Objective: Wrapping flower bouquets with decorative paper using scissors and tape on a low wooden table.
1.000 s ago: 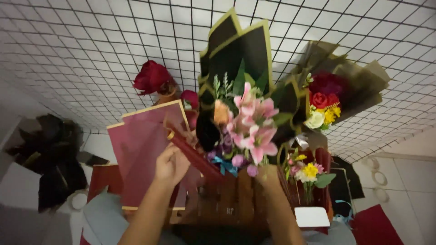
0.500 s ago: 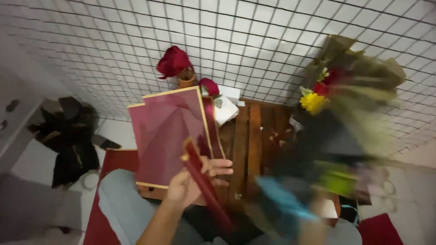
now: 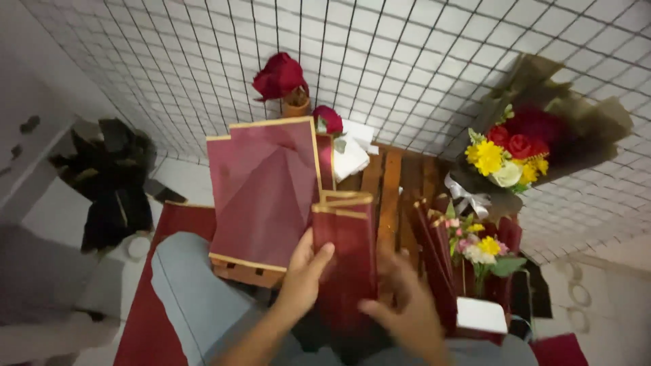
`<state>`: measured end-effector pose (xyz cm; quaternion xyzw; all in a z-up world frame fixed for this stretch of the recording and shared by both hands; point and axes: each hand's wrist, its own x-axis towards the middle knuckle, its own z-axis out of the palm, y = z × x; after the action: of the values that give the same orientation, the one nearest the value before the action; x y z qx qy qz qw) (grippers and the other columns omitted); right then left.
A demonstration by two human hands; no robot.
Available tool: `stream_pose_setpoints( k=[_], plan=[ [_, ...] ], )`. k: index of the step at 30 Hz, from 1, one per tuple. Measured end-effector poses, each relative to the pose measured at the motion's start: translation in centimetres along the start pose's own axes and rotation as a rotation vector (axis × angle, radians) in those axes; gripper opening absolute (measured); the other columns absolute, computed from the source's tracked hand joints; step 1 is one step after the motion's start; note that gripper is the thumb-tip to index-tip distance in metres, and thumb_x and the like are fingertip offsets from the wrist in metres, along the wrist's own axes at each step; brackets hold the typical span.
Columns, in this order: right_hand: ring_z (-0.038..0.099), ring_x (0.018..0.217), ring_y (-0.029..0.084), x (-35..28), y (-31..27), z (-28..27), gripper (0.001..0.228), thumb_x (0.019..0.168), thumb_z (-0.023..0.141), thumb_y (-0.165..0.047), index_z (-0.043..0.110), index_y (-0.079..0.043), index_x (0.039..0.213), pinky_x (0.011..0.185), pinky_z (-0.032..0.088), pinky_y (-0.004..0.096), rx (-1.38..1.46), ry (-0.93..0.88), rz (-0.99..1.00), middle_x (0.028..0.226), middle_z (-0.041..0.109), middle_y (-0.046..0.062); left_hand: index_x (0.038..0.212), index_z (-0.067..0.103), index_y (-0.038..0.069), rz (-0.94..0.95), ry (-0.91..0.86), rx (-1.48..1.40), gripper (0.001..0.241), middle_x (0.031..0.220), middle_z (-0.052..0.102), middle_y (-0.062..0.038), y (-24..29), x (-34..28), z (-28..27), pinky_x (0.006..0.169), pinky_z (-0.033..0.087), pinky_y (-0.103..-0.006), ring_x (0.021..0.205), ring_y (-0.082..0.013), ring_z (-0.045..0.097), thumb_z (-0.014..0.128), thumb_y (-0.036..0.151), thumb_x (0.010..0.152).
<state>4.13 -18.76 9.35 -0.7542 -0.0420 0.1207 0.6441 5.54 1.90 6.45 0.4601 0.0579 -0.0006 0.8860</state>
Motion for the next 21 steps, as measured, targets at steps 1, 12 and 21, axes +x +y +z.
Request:
stream_pose_setpoints(
  k=[1, 12, 21],
  plan=[
    [0.070, 0.081, 0.019, 0.5, 0.6, 1.1, 0.097, 0.066, 0.090, -0.006, 0.046, -0.009, 0.152, 0.069, 0.053, 0.027, 0.003, -0.010, 0.003, 0.119, 0.076, 0.012, 0.144, 0.051, -0.002, 0.001, 0.011, 0.003, 0.048, 0.121, 0.068, -0.014, 0.6, -0.1, 0.2, 0.085, 0.048, -0.0280, 0.096, -0.0150, 0.061, 0.054, 0.008, 0.098],
    [0.067, 0.107, 0.023, 1.9, -0.3, 2.5, 0.047, 0.091, 0.061, 0.003, 0.051, -0.001, 0.137, 0.094, 0.052, 0.033, 0.274, 0.264, -0.068, 0.125, 0.069, 0.017, 0.132, 0.057, -0.003, -0.256, -0.067, -0.164, 0.035, 0.111, 0.069, -0.016, 0.1, -0.2, -0.1, 0.076, 0.051, -0.0287, 0.088, -0.0174, 0.065, 0.053, 0.017, 0.102],
    [0.055, 0.135, 0.030, 2.1, -2.3, 4.3, 0.073, 0.093, 0.055, -0.004, 0.022, -0.006, 0.158, 0.109, 0.048, 0.043, 0.226, 0.195, -0.196, 0.155, 0.046, 0.022, 0.130, 0.063, -0.001, -0.149, -0.068, -0.027, 0.034, 0.066, 0.046, 0.004, 0.3, -0.3, 0.0, 0.053, 0.027, -0.0188, 0.056, -0.0038, 0.035, 0.053, 0.020, 0.105]
  ],
)
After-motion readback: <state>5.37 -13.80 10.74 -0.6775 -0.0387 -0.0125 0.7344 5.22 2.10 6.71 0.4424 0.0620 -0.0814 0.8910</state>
